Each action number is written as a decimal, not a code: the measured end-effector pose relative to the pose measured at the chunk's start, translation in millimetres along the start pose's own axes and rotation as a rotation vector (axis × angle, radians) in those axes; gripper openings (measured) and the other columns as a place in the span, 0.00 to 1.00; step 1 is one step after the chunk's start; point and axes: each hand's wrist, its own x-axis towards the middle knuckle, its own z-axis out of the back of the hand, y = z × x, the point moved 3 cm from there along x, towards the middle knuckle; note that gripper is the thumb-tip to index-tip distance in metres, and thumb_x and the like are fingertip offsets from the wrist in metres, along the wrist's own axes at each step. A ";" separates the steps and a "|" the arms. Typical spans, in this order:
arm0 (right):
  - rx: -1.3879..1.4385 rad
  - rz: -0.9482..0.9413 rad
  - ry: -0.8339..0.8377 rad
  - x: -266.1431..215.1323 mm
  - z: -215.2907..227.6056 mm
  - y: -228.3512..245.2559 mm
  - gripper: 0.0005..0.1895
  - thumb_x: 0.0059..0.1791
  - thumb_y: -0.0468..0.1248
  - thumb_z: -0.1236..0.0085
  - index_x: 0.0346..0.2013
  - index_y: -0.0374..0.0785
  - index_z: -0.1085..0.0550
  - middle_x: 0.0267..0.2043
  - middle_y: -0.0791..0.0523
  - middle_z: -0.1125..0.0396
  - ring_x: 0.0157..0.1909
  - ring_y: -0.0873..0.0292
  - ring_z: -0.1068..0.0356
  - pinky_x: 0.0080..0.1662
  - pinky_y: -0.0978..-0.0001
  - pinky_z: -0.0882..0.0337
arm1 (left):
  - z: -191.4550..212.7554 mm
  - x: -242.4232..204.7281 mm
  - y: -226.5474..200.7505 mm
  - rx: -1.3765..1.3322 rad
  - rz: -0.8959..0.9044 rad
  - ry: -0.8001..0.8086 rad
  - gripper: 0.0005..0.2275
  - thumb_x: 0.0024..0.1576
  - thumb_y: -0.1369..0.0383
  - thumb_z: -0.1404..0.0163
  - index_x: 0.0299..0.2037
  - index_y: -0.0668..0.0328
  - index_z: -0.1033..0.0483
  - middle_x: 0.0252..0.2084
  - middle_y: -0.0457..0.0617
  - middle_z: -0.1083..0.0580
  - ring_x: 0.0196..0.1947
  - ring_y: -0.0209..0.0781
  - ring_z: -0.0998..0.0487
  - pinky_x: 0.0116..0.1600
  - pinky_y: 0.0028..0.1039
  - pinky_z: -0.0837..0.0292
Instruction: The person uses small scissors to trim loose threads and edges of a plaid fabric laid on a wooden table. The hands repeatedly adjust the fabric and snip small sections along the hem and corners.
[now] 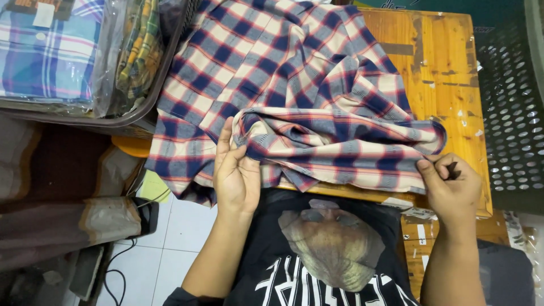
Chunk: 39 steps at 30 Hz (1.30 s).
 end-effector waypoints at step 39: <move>0.696 -0.055 0.030 -5.2 -17.4 37.8 0.21 0.46 0.26 0.54 0.17 0.48 0.50 0.19 0.61 0.46 0.19 0.73 0.54 0.21 0.85 0.52 | -17.7 -61.8 61.9 1.591 -1.380 0.980 0.05 0.51 0.68 0.53 0.35 0.53 0.28 0.35 0.48 0.30 0.32 0.44 0.31 0.39 0.33 0.37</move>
